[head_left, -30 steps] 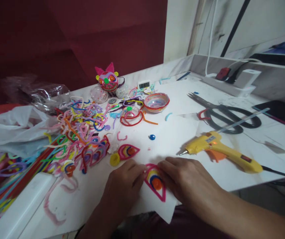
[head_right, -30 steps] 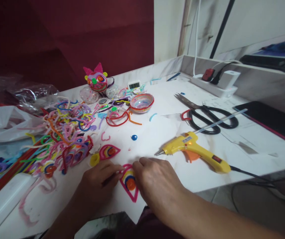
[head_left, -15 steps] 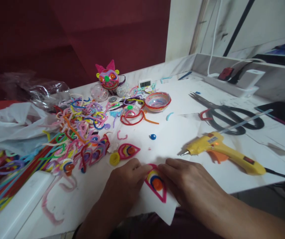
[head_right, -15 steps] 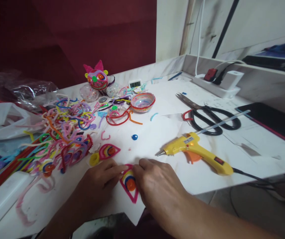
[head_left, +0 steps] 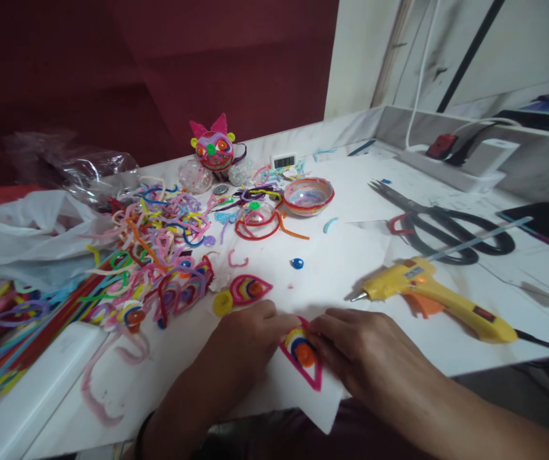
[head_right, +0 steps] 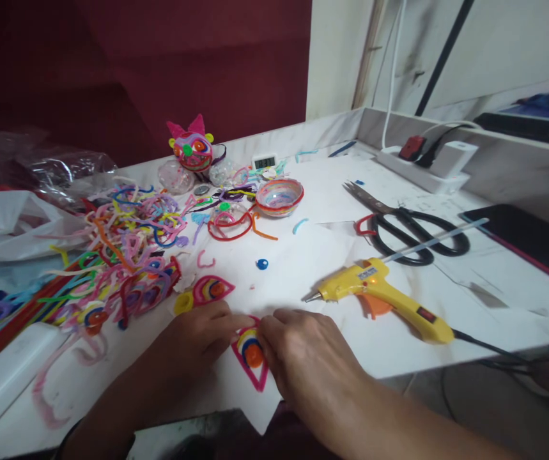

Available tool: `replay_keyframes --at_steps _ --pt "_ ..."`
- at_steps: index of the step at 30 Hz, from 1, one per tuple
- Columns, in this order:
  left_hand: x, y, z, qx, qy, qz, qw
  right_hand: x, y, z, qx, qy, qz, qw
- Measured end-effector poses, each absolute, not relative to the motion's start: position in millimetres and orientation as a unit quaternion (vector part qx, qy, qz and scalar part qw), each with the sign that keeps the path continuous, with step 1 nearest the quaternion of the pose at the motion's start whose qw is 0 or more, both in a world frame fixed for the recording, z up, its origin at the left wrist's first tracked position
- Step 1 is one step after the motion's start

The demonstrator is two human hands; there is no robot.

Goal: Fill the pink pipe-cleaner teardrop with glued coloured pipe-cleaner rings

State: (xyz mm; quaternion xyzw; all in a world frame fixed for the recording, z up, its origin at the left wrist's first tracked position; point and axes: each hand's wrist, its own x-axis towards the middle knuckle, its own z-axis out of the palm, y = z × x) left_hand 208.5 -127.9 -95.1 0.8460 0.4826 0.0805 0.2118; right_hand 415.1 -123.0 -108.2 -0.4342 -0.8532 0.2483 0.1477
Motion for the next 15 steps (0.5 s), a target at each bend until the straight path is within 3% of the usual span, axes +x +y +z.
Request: replay_keyframes --at_steps 15 --pt "209.1 -123.0 -90.1 0.856 0.463 0.056 0.221 430.1 -129.8 -105.0 -0.43 -0.855 0.256 0.134"
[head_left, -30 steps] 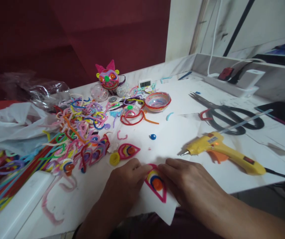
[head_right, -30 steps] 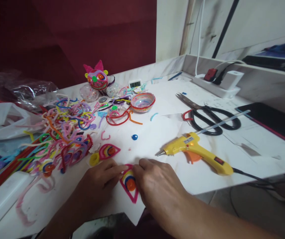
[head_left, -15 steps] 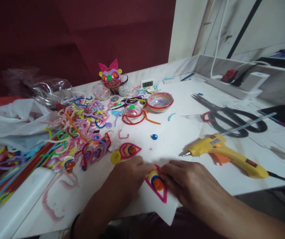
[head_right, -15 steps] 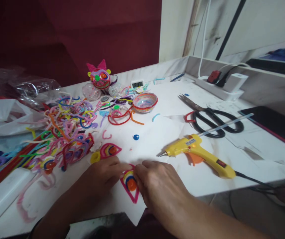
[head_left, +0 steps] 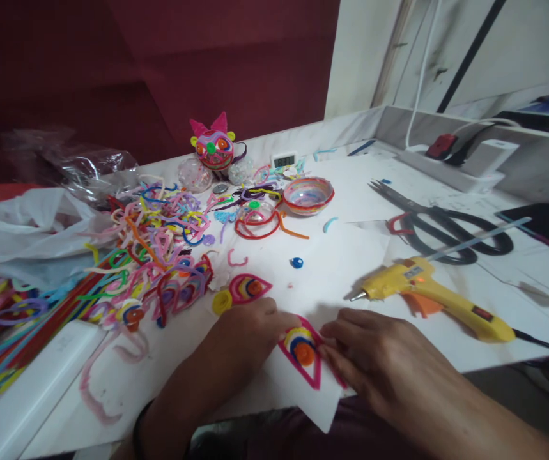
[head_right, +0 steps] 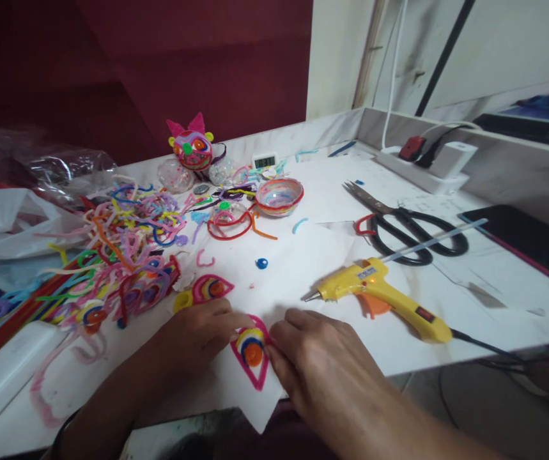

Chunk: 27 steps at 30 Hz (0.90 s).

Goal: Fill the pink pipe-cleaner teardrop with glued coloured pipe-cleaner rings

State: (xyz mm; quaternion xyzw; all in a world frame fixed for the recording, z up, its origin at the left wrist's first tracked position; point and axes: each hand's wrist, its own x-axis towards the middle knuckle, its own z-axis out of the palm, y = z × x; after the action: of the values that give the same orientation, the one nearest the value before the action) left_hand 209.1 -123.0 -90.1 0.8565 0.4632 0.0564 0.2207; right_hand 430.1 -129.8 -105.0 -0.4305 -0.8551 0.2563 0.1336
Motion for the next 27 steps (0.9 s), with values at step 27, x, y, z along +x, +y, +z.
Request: replay_keyframes --at_steps 27 --pt "208.8 -118.4 -85.8 0.86 0.454 0.036 0.231 432.0 -140.9 -104.4 -0.411 -0.885 0.196 0.092"
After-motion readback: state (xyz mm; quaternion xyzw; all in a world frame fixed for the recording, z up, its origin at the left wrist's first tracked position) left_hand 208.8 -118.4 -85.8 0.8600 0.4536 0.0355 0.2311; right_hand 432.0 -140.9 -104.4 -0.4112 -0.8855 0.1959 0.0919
